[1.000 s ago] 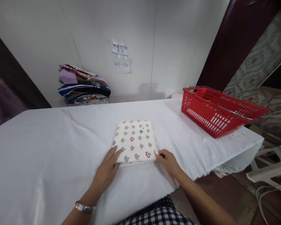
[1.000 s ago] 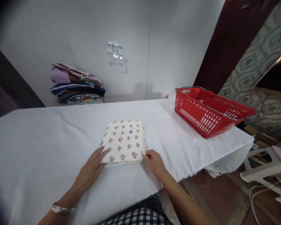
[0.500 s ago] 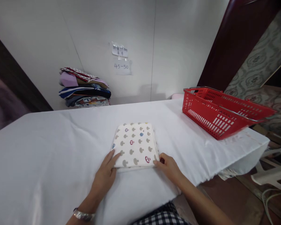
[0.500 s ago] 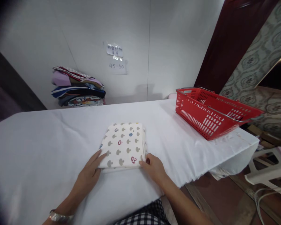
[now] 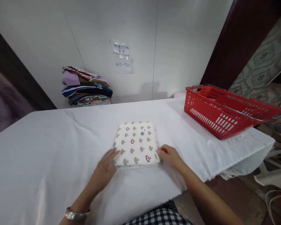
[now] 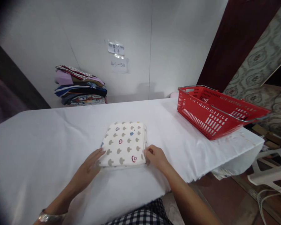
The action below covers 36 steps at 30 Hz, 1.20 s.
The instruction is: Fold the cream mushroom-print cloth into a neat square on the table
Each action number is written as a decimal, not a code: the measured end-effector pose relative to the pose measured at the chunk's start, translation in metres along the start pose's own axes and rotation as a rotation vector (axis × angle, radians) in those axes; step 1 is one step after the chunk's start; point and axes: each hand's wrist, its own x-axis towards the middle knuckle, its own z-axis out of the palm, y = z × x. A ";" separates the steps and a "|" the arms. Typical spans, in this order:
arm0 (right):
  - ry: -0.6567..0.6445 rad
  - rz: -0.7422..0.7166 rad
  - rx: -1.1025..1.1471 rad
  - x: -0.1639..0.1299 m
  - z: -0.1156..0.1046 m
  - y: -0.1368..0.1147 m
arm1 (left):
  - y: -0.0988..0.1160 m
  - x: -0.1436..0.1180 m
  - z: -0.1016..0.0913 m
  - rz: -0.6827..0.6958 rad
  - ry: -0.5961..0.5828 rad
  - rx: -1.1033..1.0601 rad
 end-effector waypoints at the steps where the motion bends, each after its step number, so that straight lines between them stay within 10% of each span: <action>1: 0.035 -0.005 0.024 0.010 -0.002 -0.001 | 0.008 0.006 -0.002 -0.005 0.006 0.004; 10: 0.125 -0.001 -0.128 0.086 0.006 -0.014 | 0.054 0.060 0.020 0.060 -0.065 0.339; 36: -0.003 0.083 0.049 0.076 0.022 -0.006 | 0.047 0.056 0.032 0.039 -0.085 0.422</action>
